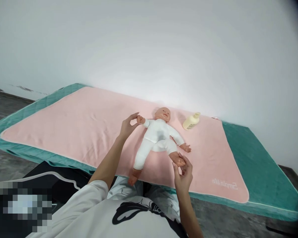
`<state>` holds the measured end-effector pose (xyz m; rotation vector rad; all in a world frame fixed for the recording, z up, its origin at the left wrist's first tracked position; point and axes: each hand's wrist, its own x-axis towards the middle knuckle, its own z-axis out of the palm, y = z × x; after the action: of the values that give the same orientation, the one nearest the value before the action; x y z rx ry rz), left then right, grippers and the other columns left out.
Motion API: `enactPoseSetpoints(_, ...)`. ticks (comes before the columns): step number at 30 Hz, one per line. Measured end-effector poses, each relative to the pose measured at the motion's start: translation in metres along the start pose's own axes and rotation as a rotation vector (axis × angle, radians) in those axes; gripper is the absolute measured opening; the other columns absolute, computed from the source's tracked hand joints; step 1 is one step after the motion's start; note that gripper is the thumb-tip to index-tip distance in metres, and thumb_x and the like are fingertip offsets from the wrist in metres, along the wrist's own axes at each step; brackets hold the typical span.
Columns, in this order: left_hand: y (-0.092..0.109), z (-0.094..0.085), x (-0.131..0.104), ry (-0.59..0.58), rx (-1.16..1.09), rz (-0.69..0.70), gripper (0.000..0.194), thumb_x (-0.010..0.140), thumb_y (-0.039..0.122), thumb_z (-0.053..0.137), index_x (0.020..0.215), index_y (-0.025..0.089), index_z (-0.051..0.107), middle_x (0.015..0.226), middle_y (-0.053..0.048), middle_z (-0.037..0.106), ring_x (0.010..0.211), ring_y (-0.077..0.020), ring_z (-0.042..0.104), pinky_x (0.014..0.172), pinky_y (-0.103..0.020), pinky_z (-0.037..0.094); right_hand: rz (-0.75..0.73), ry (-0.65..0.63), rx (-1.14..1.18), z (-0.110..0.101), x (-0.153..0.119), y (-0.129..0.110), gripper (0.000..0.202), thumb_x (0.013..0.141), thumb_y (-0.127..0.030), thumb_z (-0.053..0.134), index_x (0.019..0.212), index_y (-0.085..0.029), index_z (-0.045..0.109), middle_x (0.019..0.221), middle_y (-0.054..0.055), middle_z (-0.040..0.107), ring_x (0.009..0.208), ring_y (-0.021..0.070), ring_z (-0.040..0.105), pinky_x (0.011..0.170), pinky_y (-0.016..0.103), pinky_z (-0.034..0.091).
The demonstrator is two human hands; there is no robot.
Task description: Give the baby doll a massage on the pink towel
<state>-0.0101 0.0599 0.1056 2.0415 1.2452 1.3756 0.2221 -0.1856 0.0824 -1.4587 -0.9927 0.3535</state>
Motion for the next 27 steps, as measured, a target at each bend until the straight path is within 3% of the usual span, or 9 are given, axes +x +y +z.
enactPoseSetpoints(4, -0.020, -0.011, -0.003, 0.055, 0.000, -0.135, 0.050, 0.075, 0.038, 0.073, 0.121, 0.023, 0.061, 0.115, -0.004, 0.069, 0.104, -0.0215, 0.065, 0.095, -0.034, 0.050, -0.006, -0.053, -0.084, -0.010, -0.019, 0.007, 0.049, 0.083, -0.037, 0.067, 0.127, -0.019, 0.055, 0.127, 0.013, 0.063, 0.116, 0.0248, 0.062, 0.090, 0.036, 0.056)
enactPoseSetpoints(11, -0.056, -0.019, -0.016, 0.102, -0.018, -0.366, 0.047, 0.072, 0.033, 0.074, 0.116, 0.020, 0.063, 0.111, -0.006, 0.070, 0.106, -0.0216, 0.064, 0.094, -0.033, 0.050, -0.172, -0.153, -0.279, -0.021, -0.056, 0.018, 0.040, 0.086, -0.030, 0.064, 0.125, -0.020, 0.060, 0.121, 0.010, 0.067, 0.107, 0.0255, 0.067, 0.089, 0.037, 0.059)
enactPoseSetpoints(18, -0.076, -0.027, -0.029, 0.010, 0.171, -0.583, 0.042, 0.072, 0.038, 0.072, 0.111, 0.024, 0.065, 0.106, -0.005, 0.071, 0.098, -0.0258, 0.065, 0.083, -0.035, 0.050, -0.262, -0.169, -0.311, -0.018, -0.086, 0.044, 0.060, 0.086, -0.023, 0.063, 0.140, -0.040, 0.044, 0.130, -0.003, 0.061, 0.104, 0.0286, 0.068, 0.085, 0.041, 0.063)
enactPoseSetpoints(21, -0.085, -0.030, -0.031, -0.058, 0.257, -0.563, 0.044, 0.068, 0.045, 0.073, 0.106, 0.023, 0.066, 0.103, -0.006, 0.071, 0.096, -0.0265, 0.065, 0.080, -0.035, 0.050, -0.291, -0.152, -0.329, -0.013, -0.095, 0.055, 0.062, 0.086, -0.022, 0.062, 0.141, -0.042, 0.042, 0.128, -0.003, 0.062, 0.099, 0.0305, 0.070, 0.080, 0.044, 0.065)
enactPoseSetpoints(27, -0.097, -0.027, -0.027, -0.075, 0.375, -0.355, 0.033, 0.068, 0.037, 0.073, 0.095, 0.018, 0.069, 0.110, -0.010, 0.068, 0.106, -0.0276, 0.061, 0.098, -0.036, 0.044, -0.404, -0.125, -0.334, -0.002, -0.104, 0.072, 0.063, 0.086, -0.018, 0.061, 0.141, -0.040, 0.042, 0.122, 0.001, 0.066, 0.094, 0.0320, 0.071, 0.071, 0.047, 0.066)
